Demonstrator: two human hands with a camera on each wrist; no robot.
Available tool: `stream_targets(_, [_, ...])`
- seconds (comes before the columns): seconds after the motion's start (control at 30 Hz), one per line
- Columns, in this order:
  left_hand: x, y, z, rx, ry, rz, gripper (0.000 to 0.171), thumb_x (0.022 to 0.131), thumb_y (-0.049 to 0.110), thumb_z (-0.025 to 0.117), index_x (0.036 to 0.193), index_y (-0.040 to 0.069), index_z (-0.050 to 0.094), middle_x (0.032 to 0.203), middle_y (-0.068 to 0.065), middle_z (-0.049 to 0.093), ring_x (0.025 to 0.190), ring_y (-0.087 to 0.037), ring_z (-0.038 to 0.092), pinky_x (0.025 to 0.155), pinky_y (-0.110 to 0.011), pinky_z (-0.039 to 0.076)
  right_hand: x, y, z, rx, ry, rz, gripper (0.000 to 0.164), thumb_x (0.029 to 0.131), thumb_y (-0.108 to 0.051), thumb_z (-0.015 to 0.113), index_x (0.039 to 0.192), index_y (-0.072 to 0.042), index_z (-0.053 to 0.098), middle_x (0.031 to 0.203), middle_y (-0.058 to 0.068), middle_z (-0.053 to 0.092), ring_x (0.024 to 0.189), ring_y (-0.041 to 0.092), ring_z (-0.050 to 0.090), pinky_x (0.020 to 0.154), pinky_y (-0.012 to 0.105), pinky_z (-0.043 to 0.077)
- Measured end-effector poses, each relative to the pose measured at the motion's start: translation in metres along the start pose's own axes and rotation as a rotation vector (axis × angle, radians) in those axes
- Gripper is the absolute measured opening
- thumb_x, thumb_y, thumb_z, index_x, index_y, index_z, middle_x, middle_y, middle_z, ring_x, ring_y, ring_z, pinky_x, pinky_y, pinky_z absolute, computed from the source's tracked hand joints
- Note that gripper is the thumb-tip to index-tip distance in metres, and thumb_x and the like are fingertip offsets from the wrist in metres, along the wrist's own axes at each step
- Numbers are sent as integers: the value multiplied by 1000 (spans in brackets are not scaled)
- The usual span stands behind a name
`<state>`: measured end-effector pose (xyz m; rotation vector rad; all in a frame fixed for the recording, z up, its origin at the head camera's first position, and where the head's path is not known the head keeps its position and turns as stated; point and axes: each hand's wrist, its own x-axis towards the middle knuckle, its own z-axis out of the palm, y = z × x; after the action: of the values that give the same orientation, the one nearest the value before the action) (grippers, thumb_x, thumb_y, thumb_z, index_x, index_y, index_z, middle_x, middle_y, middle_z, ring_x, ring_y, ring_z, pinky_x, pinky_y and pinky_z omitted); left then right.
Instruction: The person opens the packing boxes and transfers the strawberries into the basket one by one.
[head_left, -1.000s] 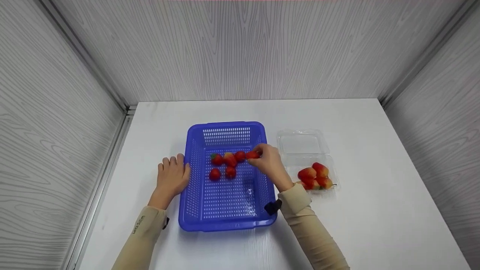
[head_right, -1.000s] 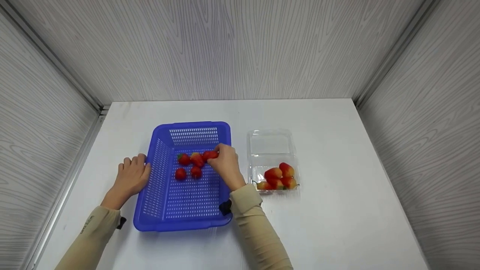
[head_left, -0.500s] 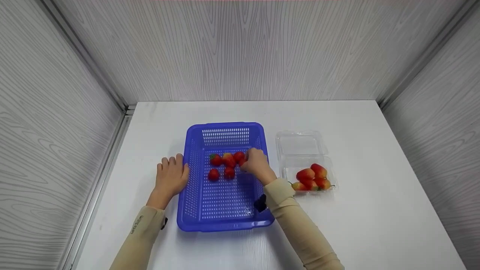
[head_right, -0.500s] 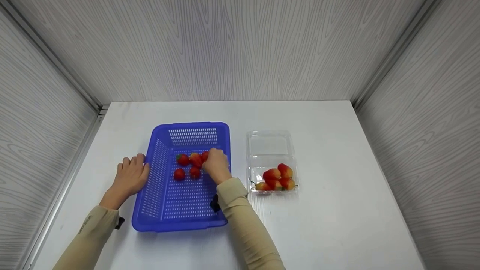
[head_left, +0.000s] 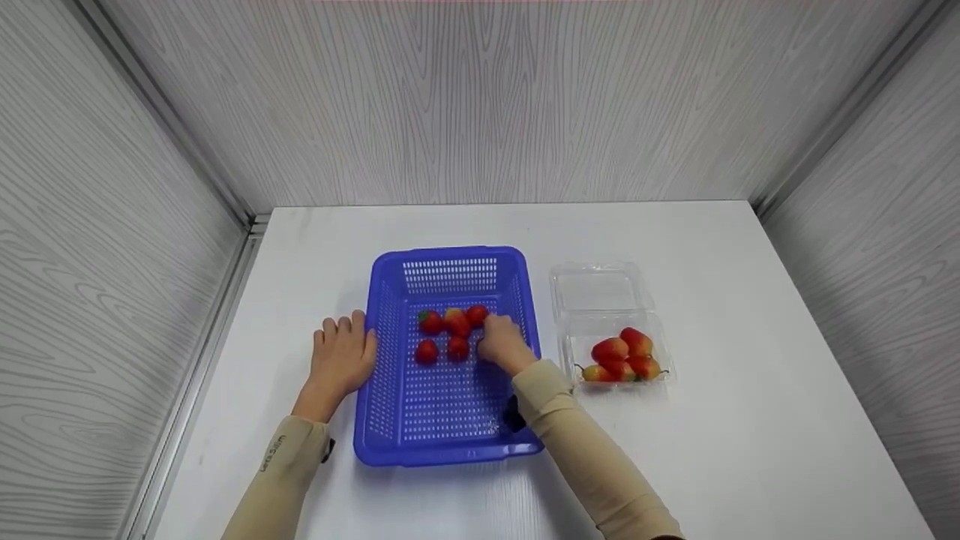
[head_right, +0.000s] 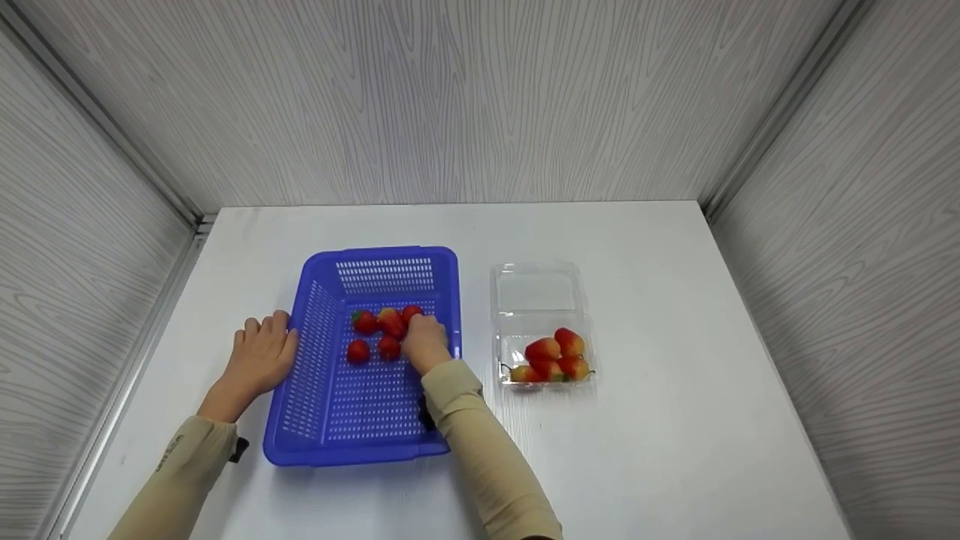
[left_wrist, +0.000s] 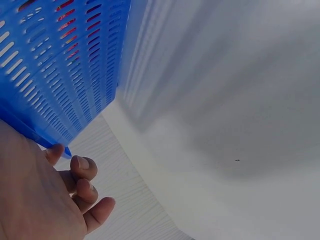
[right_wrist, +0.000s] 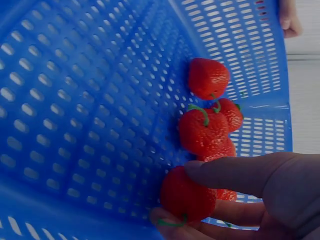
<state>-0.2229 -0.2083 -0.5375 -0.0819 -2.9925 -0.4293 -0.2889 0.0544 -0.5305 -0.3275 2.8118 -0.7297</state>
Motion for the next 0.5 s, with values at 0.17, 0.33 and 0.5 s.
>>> stream_targets(0.17, [-1, 1, 1, -10, -12, -5, 37, 103, 25, 35, 121, -6, 43, 101, -26, 51, 94, -43, 41, 81, -56, 32, -4, 1, 2, 68, -30, 21, 25, 77, 0, 72, 101, 7, 66, 94, 20, 66, 84, 33, 63, 79, 46, 53])
stream_targets(0.33, [0, 1, 0, -4, -29, -13, 39, 103, 26, 35, 124, -6, 42, 102, -27, 51, 96, -44, 42, 82, -57, 32, -9, 0, 2, 221, -87, 68, 33, 83, -4, 73, 114, 2, 65, 94, 13, 64, 83, 29, 63, 76, 41, 56])
stream_targets(0.5, [0, 0, 0, 4, -23, -6, 39, 103, 26, 34, 124, -7, 42, 102, -27, 51, 96, -44, 42, 81, -57, 33, -10, -1, 3, 215, -69, 63, 34, 83, -7, 75, 114, 3, 66, 93, 13, 64, 81, 28, 61, 75, 40, 55])
